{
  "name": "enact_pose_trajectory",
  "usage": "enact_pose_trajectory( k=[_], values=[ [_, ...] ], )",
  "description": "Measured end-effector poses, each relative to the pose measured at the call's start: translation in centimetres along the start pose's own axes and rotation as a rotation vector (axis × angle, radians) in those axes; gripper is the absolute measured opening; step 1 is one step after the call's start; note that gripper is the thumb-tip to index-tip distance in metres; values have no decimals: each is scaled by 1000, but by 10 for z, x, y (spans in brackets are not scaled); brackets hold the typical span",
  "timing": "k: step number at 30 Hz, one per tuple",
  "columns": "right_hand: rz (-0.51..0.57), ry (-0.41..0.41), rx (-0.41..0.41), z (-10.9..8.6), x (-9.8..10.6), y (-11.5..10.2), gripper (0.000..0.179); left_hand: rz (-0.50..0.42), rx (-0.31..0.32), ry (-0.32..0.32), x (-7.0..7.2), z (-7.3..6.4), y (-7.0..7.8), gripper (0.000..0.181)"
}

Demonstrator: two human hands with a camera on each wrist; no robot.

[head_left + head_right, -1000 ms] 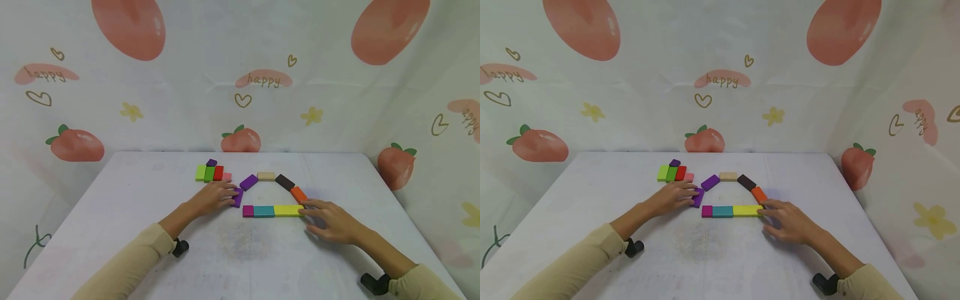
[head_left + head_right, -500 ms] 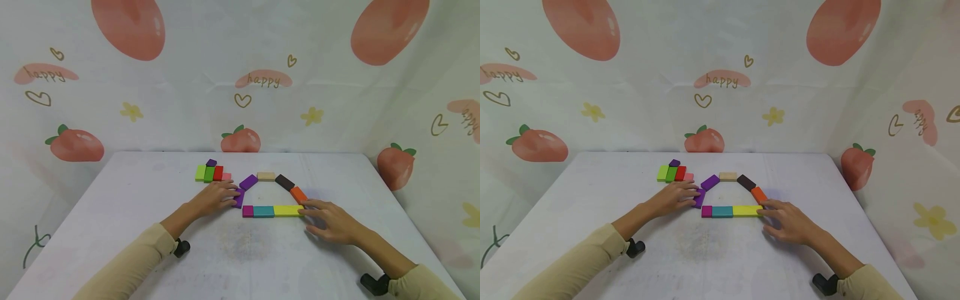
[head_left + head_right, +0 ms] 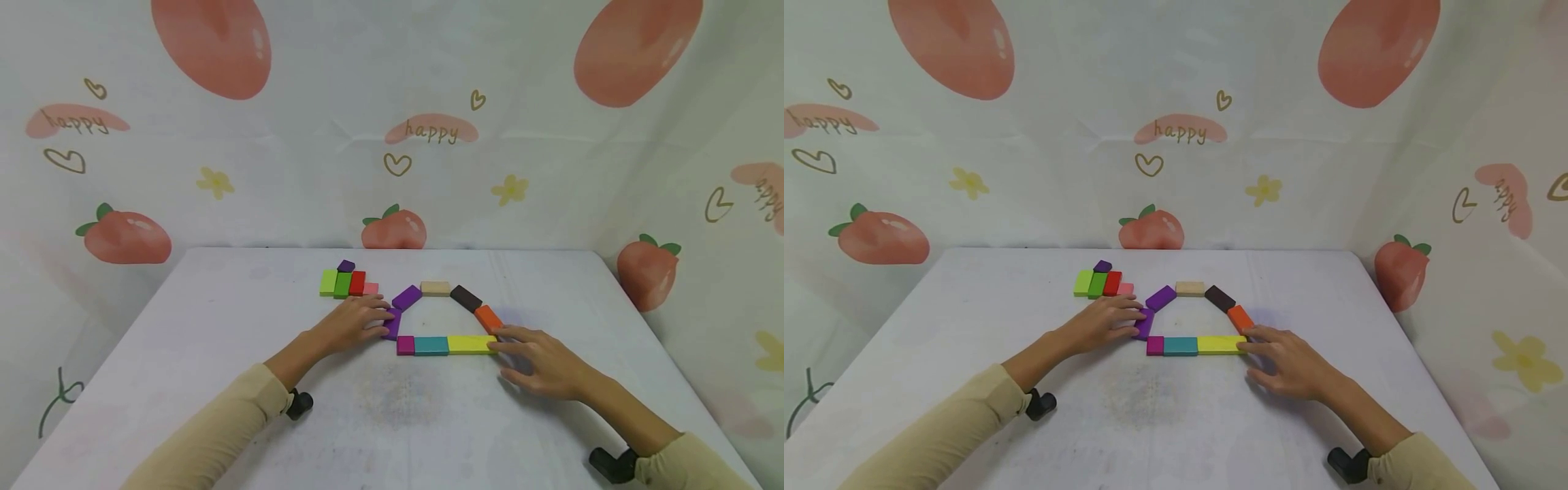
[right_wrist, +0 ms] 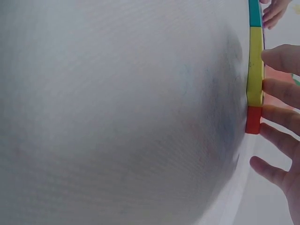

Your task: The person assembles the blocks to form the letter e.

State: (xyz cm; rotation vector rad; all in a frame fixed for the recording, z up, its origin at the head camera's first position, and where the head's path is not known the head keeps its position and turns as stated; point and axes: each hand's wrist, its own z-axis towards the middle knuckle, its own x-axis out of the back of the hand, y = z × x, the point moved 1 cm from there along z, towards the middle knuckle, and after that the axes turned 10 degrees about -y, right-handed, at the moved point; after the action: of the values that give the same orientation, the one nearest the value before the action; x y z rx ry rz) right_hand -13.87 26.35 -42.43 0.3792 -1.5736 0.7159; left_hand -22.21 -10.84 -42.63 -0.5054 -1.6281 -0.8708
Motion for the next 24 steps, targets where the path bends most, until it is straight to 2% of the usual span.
enact_pose_trajectory(
  k=[5, 8, 13, 16, 19, 24],
  values=[
    [5, -4, 0, 0, -1, 0, 40, 3, -12, 17, 2, -1, -1, 36],
    [1, -1, -1, 0, -1, 0, 40, -4, 1, 60, 5, -2, -6, 35],
    [-2, 4, -1, 0, 0, 0, 40, -10, 73, 166, 15, -4, -22, 38],
    [0, 2, -1, 0, 0, 1, 39, -10, 147, 211, 23, -6, -34, 45],
    [-1, 1, -1, 0, -1, 1, 39, -28, 220, 207, 29, -6, -45, 50],
    [-6, 4, 4, 0, -1, 1, 39, -78, 289, 137, 31, -4, -56, 50]
  ],
)
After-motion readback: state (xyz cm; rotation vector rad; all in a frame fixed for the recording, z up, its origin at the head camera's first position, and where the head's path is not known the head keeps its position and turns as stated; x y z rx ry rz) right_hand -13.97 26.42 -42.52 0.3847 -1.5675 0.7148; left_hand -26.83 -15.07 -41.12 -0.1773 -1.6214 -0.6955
